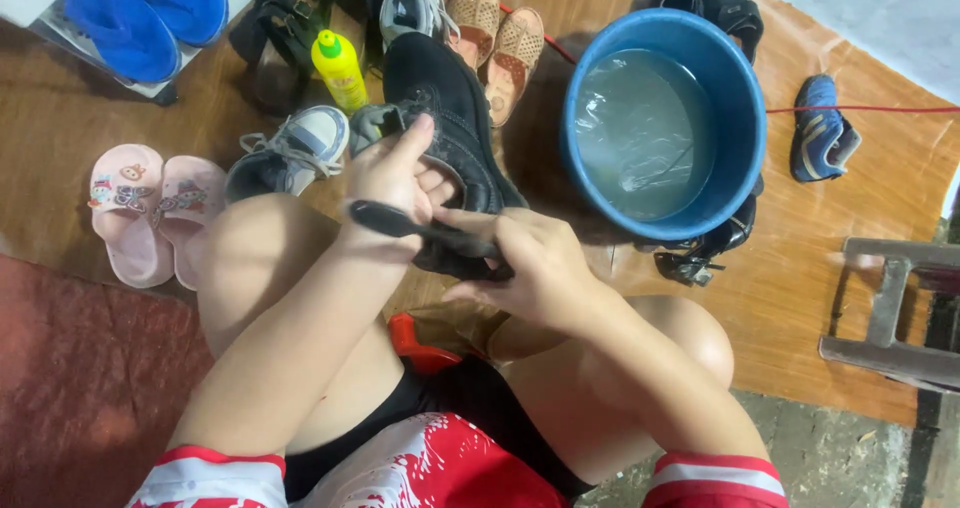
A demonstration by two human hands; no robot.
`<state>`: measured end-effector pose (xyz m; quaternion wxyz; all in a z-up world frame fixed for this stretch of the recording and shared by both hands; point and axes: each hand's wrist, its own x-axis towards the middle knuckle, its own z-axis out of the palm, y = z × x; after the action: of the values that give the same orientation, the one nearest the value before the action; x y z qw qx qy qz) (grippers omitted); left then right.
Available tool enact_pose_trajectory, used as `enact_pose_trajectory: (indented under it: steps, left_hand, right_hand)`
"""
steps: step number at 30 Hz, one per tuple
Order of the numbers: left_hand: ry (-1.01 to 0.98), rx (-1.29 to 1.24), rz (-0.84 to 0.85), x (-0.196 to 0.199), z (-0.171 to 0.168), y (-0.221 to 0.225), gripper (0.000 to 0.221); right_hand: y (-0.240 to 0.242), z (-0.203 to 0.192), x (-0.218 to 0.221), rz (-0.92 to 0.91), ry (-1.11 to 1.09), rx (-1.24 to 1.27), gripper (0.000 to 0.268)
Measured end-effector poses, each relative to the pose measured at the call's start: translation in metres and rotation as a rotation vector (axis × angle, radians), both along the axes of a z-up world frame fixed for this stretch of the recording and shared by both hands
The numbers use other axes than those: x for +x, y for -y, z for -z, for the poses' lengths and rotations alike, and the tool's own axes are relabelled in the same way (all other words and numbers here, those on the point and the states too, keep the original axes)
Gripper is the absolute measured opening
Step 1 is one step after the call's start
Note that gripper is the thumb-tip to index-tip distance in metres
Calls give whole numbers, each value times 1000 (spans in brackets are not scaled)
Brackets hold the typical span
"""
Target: Cleaning and polishing a black work boot using a brush and water.
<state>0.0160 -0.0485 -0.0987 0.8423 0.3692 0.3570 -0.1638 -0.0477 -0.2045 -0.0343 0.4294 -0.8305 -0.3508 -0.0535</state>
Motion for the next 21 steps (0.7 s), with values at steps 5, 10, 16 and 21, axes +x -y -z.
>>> enact_pose_trajectory:
  steps: [5, 10, 16, 21]
  left_hand:
    - [-2, -7, -10, 1, 17, 6, 64]
    - [-41, 98, 39, -2, 3, 12, 73]
    - [635, 826, 590, -28, -58, -7, 26]
    - [713, 1115, 1209, -31, -54, -25, 85]
  right_hand:
    - [3, 7, 6, -32, 109, -162, 42]
    - [13, 19, 7, -37, 32, -157, 41]
    - [34, 11, 33, 197, -211, -145, 56]
    - [46, 25, 43, 173, -489, -86, 38]
